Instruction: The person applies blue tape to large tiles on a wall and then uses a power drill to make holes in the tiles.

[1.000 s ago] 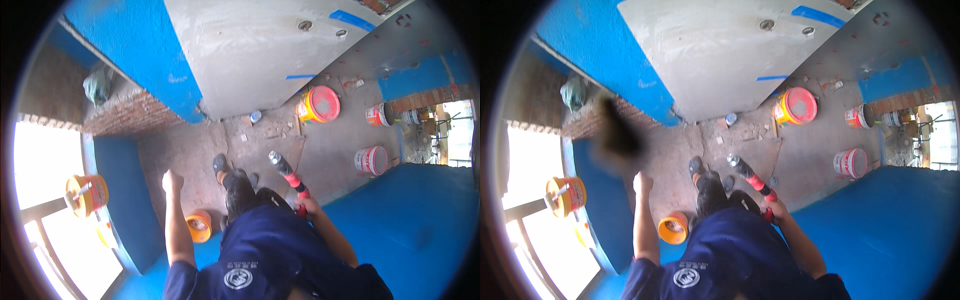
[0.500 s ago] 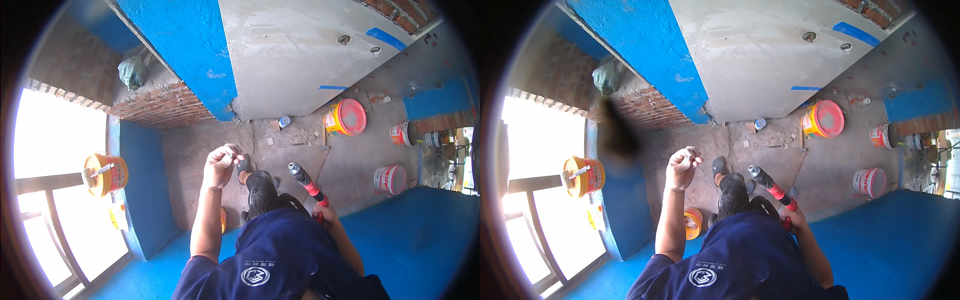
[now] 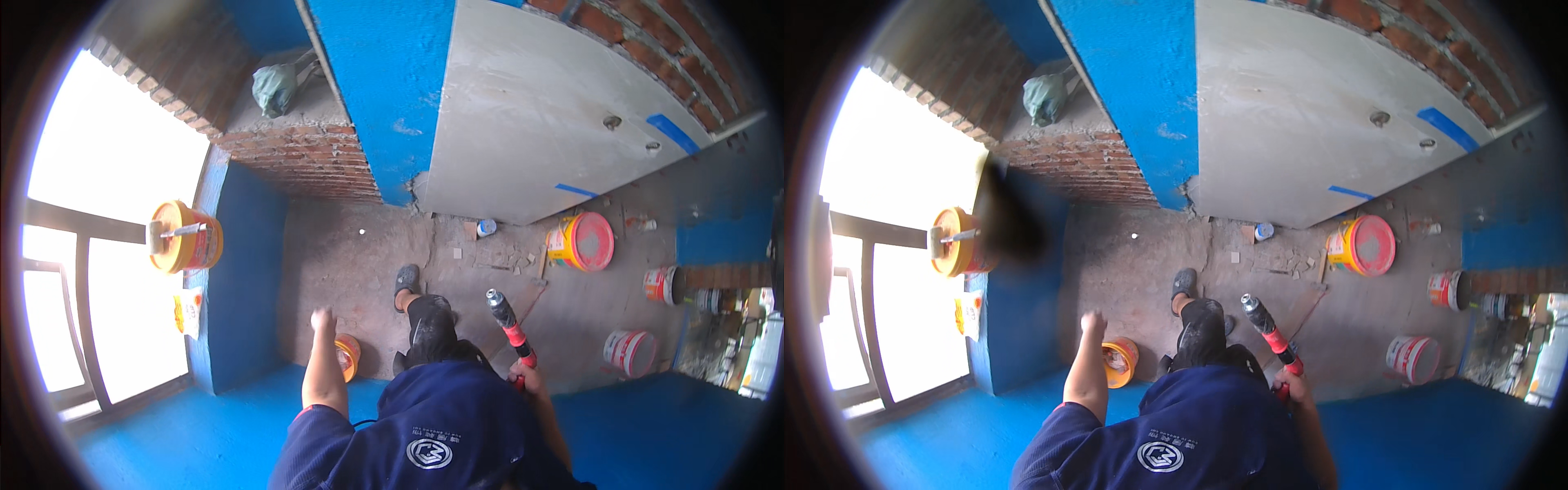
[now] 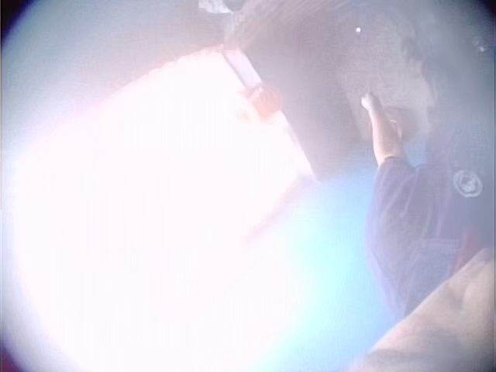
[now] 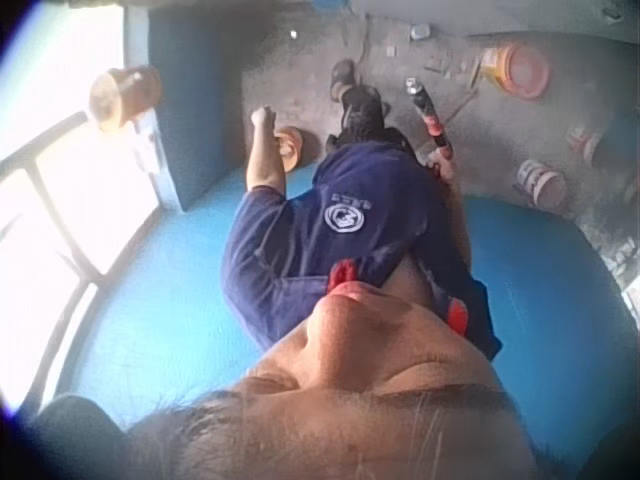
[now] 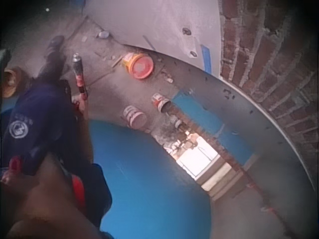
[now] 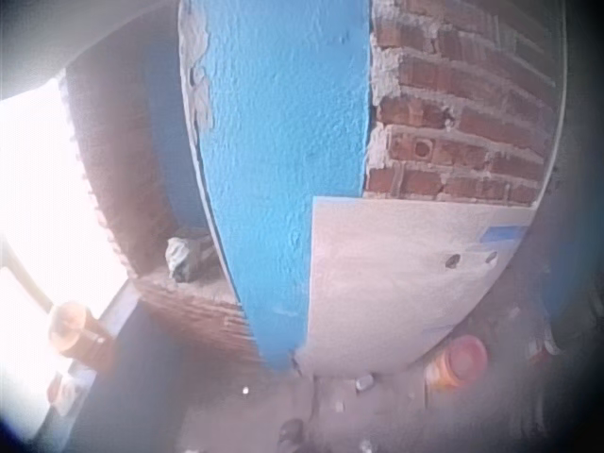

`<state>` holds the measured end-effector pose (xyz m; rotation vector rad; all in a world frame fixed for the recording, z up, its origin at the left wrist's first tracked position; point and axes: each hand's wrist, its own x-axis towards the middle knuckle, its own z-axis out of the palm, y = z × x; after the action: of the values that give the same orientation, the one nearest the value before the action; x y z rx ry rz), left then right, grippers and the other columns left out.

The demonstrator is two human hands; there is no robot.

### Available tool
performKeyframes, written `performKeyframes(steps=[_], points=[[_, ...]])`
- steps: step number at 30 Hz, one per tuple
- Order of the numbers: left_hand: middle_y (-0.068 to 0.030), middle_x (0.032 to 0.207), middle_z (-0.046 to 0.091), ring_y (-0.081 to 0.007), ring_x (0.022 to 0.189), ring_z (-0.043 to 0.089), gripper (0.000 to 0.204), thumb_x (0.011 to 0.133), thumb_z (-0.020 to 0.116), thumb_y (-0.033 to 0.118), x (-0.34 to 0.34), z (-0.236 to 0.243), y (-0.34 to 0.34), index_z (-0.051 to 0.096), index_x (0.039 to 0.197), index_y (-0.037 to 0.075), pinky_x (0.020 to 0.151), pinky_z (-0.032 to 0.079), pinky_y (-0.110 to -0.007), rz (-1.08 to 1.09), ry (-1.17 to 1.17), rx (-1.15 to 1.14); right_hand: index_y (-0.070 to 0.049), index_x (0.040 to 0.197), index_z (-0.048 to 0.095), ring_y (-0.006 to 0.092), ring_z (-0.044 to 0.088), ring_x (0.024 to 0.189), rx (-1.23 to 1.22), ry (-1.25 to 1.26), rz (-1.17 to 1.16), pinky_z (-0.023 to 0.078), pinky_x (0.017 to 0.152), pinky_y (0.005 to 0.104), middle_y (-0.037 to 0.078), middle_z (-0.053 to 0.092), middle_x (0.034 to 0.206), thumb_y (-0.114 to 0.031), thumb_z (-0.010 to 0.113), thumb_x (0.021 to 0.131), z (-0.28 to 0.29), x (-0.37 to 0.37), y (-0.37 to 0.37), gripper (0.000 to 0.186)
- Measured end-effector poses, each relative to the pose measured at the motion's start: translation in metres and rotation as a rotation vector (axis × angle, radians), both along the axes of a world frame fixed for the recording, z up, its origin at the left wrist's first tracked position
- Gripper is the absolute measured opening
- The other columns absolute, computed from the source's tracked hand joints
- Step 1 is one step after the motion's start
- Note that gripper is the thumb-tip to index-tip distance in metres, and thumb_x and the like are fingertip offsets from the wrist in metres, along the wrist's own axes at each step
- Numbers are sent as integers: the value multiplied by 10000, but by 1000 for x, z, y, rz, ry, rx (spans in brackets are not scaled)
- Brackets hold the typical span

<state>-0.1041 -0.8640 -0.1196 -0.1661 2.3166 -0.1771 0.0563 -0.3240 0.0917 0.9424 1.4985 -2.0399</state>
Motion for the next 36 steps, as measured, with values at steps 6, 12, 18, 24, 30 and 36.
performKeyframes(steps=[6,12,18,24,30,36], points=[[-66,953,701,-231,873,693,272,900,555,257,175,-14,21,671,1124,156,668,548,-348,-226,-347,123,-104,783,445,145,517,588,-152,-140,-89,456,586,324,23,483,663,-17,573,786,-16,3,4,155],[-46,659,619,-129,594,612,178,846,615,170,178,22,92,666,908,12,546,490,-289,1478,-120,875,-106,835,461,151,535,549,-118,-304,-73,467,532,338,21,505,645,5,607,768,-23,-36,5,195],[-55,789,653,-139,666,624,184,888,606,159,173,-3,63,644,985,7,582,490,-280,1665,220,1073,-67,821,505,162,560,536,105,-484,74,478,507,328,36,531,640,8,651,747,-17,-86,-26,180],[-175,866,704,-269,800,687,240,829,590,224,250,-70,3,697,906,24,755,537,-354,1444,237,667,-94,758,501,169,525,493,187,-713,226,466,480,332,21,490,570,-85,711,782,-24,-102,-64,212],[-200,996,689,-336,997,651,285,823,581,255,281,-109,-35,702,971,43,901,501,-408,1620,157,404,-113,752,461,162,500,487,278,-1004,336,437,484,329,3,446,551,-82,695,814,-26,-119,-136,244],[-204,1051,674,-361,1015,634,293,869,530,264,303,-210,-52,691,967,39,906,492,-436,1715,114,415,-114,789,488,128,511,527,253,-1248,390,456,567,301,-22,476,591,-79,618,850,-83,-140,-161,149]])
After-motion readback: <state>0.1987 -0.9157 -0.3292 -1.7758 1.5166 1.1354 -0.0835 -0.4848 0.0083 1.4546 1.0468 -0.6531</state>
